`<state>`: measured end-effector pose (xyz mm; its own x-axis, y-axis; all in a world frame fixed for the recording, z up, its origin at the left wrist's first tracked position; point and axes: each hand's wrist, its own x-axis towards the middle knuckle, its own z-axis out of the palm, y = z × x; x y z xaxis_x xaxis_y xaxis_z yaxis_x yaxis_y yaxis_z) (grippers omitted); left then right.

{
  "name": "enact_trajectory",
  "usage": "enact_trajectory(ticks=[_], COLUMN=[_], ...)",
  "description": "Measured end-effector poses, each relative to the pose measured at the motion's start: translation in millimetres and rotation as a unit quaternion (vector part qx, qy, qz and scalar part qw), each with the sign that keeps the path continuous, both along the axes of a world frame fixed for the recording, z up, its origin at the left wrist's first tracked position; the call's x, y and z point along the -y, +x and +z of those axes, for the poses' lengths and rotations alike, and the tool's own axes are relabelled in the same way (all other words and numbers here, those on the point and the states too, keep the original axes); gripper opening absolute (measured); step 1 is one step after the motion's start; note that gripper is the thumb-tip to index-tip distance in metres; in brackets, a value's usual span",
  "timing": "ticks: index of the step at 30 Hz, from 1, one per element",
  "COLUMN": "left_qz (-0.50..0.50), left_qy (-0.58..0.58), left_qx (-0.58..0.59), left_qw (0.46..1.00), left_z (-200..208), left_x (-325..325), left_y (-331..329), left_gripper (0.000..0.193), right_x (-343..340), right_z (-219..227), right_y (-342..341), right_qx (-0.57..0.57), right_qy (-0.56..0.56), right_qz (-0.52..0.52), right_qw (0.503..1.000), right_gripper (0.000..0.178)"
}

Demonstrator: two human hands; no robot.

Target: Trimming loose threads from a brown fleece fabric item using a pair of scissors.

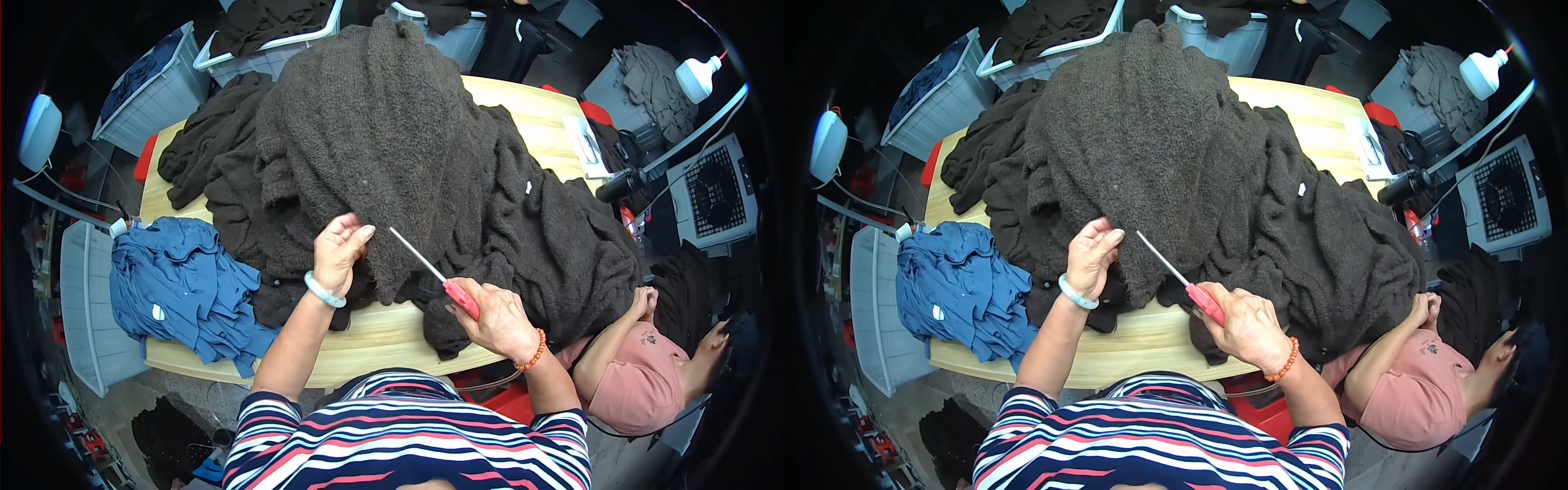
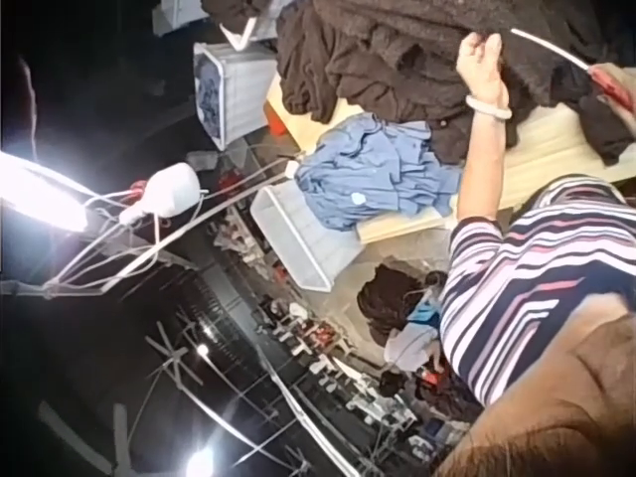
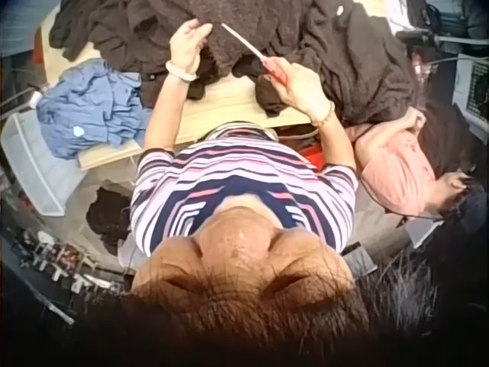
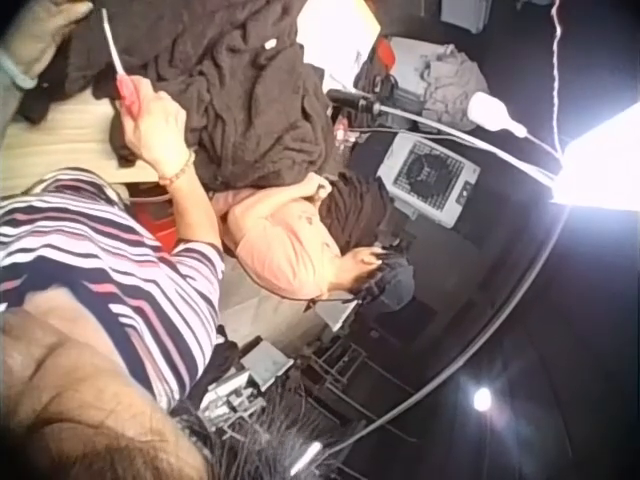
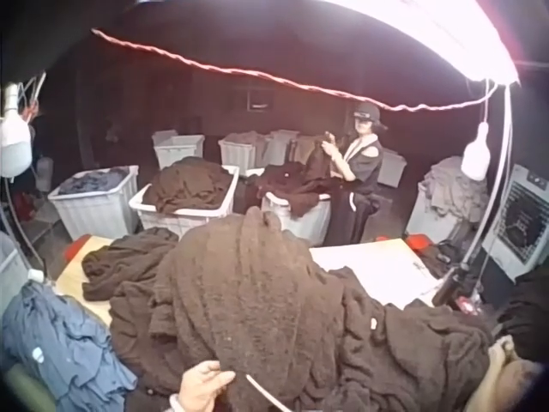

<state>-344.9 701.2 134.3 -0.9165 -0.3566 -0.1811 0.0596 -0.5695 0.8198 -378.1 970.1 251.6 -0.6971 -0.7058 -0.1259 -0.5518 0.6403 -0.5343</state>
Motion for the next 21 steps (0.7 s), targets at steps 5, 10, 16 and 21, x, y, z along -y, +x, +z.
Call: enact_trajectory(ticks=[5, 10, 16, 21], left_qz=[0.053, -0.013, -0.013, 0.073], left_qy=[-0.105, -0.115, 0.024, -0.093], left_qx=[-0.019, -0.018, -0.090, -0.095], left_qw=[0.993, 0.993, 0.996, 0.988], left_z=[-33, -17, 32, 14], left_x=[-13, 3, 11, 16], left_y=[1, 6, -42, -59], left_gripper=[0.009, 0.012, 0.029, 0.014], right_x=[-5, -4, 10, 25], right_z=[-1, 2, 7, 6], right_y=[11, 1, -13, -23], right_qx=[0.060, 0.007, -0.017, -0.027], right_qy=[0.060, -0.020, -0.056, -0.033], right_qz=[0.062, 0.022, 0.013, 0.000], right_qw=[0.994, 1.000, 0.998, 0.999], right_gripper=[0.033, 0.030, 0.031, 0.030])
